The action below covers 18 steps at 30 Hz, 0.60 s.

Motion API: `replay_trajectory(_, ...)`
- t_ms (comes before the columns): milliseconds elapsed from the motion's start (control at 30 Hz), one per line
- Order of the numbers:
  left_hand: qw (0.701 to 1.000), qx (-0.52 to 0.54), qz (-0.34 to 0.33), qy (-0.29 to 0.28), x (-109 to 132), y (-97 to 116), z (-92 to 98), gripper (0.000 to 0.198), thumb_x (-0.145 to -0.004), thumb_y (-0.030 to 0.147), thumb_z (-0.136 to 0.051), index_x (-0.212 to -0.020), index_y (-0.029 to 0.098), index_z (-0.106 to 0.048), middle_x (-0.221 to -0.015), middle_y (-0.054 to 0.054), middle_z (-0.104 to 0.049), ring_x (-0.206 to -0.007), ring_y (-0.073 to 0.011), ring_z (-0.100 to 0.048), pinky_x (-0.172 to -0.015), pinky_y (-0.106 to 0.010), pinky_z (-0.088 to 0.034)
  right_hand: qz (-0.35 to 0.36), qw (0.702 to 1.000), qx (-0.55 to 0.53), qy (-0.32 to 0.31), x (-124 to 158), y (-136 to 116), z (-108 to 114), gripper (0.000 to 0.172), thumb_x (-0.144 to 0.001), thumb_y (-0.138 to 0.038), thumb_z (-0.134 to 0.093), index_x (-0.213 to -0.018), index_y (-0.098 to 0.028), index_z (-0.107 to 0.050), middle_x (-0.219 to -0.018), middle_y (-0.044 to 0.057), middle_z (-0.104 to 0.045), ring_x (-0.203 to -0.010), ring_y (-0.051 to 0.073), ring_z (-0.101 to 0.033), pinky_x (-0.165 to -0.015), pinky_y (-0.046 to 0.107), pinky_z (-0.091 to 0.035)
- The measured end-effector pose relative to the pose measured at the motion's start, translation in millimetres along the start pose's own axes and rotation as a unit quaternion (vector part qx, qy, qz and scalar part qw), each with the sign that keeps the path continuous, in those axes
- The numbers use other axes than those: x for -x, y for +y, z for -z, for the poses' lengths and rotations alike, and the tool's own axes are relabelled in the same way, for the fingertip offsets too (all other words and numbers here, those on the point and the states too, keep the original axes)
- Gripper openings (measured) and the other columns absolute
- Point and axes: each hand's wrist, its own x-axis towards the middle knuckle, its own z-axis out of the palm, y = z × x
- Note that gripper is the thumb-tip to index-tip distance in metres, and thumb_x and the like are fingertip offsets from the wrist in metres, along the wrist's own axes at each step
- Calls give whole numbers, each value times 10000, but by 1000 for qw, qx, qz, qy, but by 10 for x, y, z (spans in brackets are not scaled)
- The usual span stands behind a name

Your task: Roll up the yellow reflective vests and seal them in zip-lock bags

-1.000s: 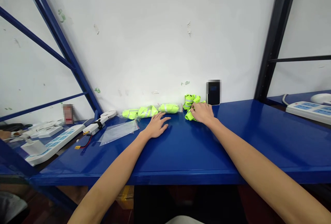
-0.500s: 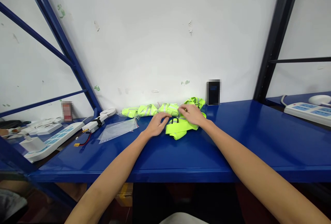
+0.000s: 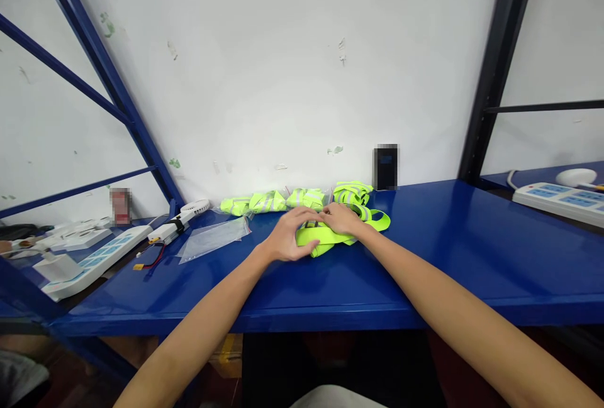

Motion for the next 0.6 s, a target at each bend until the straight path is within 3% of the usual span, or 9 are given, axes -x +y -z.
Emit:
replay_trajectory(100, 992, -57, 29, -110, 15, 10, -33, 647, -744, 420, -677, -1352, 300, -489, -1402, -89, -460, -1284, -300, -442, -1071, -450, -375, -27, 995, -91, -18, -17, 34, 74, 322, -874, -382, -486, -729, -160, -669, -772, 82, -659, -732, 210, -575, -643, 279, -383)
replay_trajectory(200, 981, -61, 126, -133, 38, -141, -36, 759, -739, 385, -667, -1435, 322, -370, -1394, -90, -450, -1263, -309, -461, -1037, -469, -404, -95, 966, -241, -20, -20, 43, 185, 345, -873, -423, -499, -867, -144, -703, -879, 104, -665, -729, 187, -567, -632, 274, -423)
replay_trajectory(300, 974, -31, 185, -126, 80, -340, 5, 845, -678, 305, -698, -1445, 270, -345, -1362, -93, -495, -1219, -300, -501, -1023, -451, -419, -136, 920, -362, -62, 3, 23, 256, 418, -848, -492, -556, -1033, -140, -688, -895, 105, -651, -627, 140, -531, -548, 250, -423)
replay_trajectory(400, 980, -13, 186, -73, 121, -481, 33, 868, -608, 286, -752, -1400, 217, -404, -1371, -117, -501, -1246, -316, -472, -1059, -462, -380, -68, 893, -432, -109, 79, -27, 304, 410, -835, -464, -612, -1119, -178, -683, -967, 98, -663, -677, 141, -571, -599, 249, -465)
replay_trajectory(500, 981, 53, 187, 16, 129, -560, 12, 765, -598, 304, -779, -1295, 197, -484, -1283, -115, -569, -1166, -297, -530, -1025, -449, -407, 24, 860, -489, -145, 184, -98, 384, 455, -833, -407, -617, -1244, -211, -628, -1033, 95, -689, -878, 202, -639, -752, 305, -505)
replay_trajectory(600, 943, 183, 241, 140, 86, -614, -61, 560, -680, 322, -720, -1180, 174, -517, -1170, -101, -625, -1064, -250, -590, -942, -397, -469, 59, 826, -550, -107, 214, -159, 421, 516, -873, -471, -490, -1310, -209, -570, -1103, 109, -697, -1013, 266, -641, -846, 393, -504)
